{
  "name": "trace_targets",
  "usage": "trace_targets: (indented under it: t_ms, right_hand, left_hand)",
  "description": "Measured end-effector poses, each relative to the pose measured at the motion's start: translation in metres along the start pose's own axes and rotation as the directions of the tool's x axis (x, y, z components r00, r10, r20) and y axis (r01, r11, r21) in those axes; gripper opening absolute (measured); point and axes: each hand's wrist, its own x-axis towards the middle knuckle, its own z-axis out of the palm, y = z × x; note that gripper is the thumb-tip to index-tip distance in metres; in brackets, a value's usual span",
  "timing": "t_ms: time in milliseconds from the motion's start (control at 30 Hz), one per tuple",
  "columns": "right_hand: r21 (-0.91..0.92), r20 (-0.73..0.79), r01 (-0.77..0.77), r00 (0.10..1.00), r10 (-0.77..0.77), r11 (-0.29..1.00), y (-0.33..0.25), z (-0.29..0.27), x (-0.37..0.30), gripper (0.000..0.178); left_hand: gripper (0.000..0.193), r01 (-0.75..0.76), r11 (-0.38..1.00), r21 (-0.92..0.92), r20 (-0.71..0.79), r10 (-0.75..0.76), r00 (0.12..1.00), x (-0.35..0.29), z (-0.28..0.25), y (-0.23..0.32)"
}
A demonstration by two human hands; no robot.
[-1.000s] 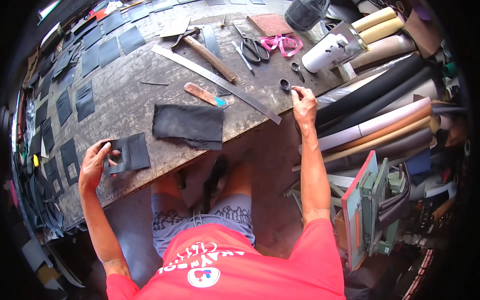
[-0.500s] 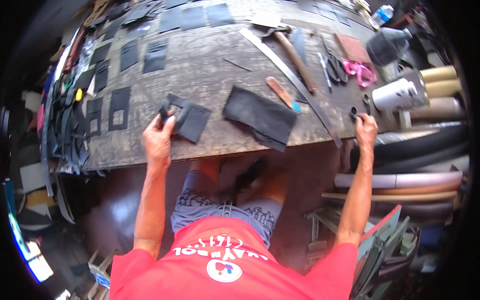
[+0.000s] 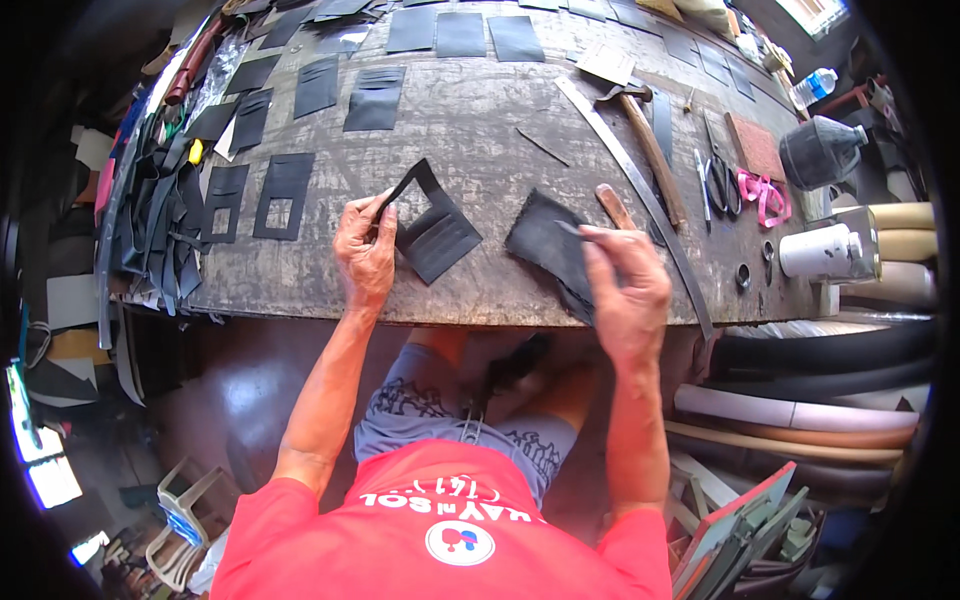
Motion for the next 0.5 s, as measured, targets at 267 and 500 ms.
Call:
trace_targets:
  t_ms: [267,500]
  right_hand:
    - [0.107,0.128,0.245,0.958,-0.258,0.964,-0.018,0.110,0.023,0.019]
    - [0.140,0.178,0.322,0.922,-0.344,0.936,-0.016,0.145,0.023,0.021]
  left_hand:
    - [0.024,-0.065,0.997,-0.029,0.080,0.067,0.995,0.003,0.001,-0.007]
    - [0.025,-0.040,0.998,-0.057,0.093,0.045,0.995,0.004,-0.003,-0.005]
